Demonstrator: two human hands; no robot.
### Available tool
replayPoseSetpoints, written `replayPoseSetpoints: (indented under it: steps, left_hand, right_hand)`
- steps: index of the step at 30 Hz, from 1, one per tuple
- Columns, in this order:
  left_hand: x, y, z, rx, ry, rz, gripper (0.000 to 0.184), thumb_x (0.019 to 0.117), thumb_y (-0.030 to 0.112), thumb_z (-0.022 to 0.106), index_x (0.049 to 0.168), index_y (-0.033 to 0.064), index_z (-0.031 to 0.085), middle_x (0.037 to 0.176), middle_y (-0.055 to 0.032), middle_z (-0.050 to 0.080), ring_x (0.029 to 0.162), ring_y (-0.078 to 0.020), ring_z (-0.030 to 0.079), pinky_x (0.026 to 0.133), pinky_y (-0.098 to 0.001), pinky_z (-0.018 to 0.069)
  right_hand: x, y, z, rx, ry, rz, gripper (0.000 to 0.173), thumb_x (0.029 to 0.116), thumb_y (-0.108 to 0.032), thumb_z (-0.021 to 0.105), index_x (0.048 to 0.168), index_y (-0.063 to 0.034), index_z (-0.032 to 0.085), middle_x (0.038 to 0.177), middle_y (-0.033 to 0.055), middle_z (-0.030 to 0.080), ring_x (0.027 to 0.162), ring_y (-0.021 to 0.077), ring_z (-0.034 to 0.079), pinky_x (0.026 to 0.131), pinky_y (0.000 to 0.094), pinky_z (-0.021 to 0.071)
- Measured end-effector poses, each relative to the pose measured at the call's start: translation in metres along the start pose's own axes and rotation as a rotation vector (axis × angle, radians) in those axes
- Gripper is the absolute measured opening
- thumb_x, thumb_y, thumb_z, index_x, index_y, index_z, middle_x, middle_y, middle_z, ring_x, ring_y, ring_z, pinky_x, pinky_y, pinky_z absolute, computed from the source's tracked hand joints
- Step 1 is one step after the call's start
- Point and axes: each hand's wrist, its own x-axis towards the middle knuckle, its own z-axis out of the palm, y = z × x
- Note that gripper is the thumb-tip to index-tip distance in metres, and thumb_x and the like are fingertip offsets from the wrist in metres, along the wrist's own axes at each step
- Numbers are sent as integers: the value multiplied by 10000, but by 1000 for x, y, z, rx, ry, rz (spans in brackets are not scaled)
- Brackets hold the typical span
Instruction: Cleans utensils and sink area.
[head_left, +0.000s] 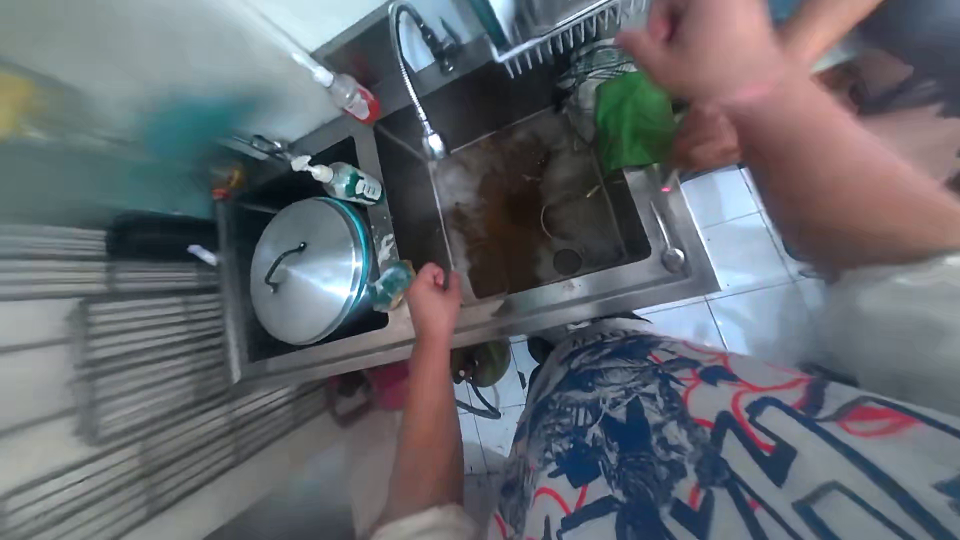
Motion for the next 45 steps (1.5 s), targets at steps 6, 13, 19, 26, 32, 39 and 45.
replayPoseSetpoints:
  steps: [6, 13, 19, 26, 32, 39, 45]
  left_hand:
    - [39, 10, 20, 33, -64, 211, 103, 938, 2, 603, 904, -70, 668, 848, -225, 665, 836, -370, 673, 770, -550, 539]
    - [32, -71, 12, 57, -160, 288, 788, 939, 286, 736, 1613, 175, 341, 1620, -268, 322, 1518, -465, 265, 1198, -701, 214]
    - [-7, -201, 17, -316, 157, 236, 467, 997, 183, 648, 1395, -37, 542, 1414, -282, 542, 1339, -406, 521, 1121, -552, 432]
    - [-27, -255, 40, -490, 343, 79, 331, 992, 99, 607, 1266, -85, 610, 1336, -292, 584, 1299, -373, 545, 1102, -479, 438]
    - [-1, -260, 50, -442, 470, 55, 304, 977, 61, 589, 1234, -99, 619, 1315, -303, 585, 1286, -383, 545, 1073, -476, 453]
    - [17, -242, 62, -389, 575, 54, 245, 925, 17, 645, 1144, -89, 668, 1243, -294, 630, 1242, -416, 574, 1080, -496, 455]
    - [16, -233, 64, -334, 619, 121, 229, 895, -9, 658, 1098, -116, 675, 1182, -332, 635, 1162, -484, 600, 1023, -571, 479]
  right_hand:
    - [-86, -68, 168, 307, -156, -121, 148, 857, -38, 696, 728, -11, 628, 637, 94, 589, 585, 233, 593, 541, 453, 495]
    - [-134, -39, 209, 92, -305, 211, 548, 935, -181, 752, 1446, -112, 567, 1318, 192, 669, 1213, 391, 650, 1037, 653, 498]
    - [-214, -38, 139, 61, -100, 340, 255, 1014, -131, 632, 1223, 2, 690, 1100, 229, 721, 999, 378, 714, 914, 611, 560]
    - [-236, -66, 132, 83, -24, 386, 220, 1028, -130, 598, 1151, 17, 707, 1026, 215, 723, 904, 339, 714, 834, 567, 572]
    - [-204, -64, 141, 53, -75, 303, 178, 1011, -102, 618, 1110, 7, 719, 928, 189, 720, 818, 322, 705, 784, 571, 576]
    - [-183, -64, 145, 80, -198, 309, 232, 1023, -124, 602, 1175, 8, 716, 1063, 187, 729, 966, 291, 713, 925, 490, 572]
    - [-191, -40, 145, 149, -182, 341, 263, 1020, -127, 586, 1208, 12, 706, 1109, 207, 723, 1033, 320, 704, 978, 511, 543]
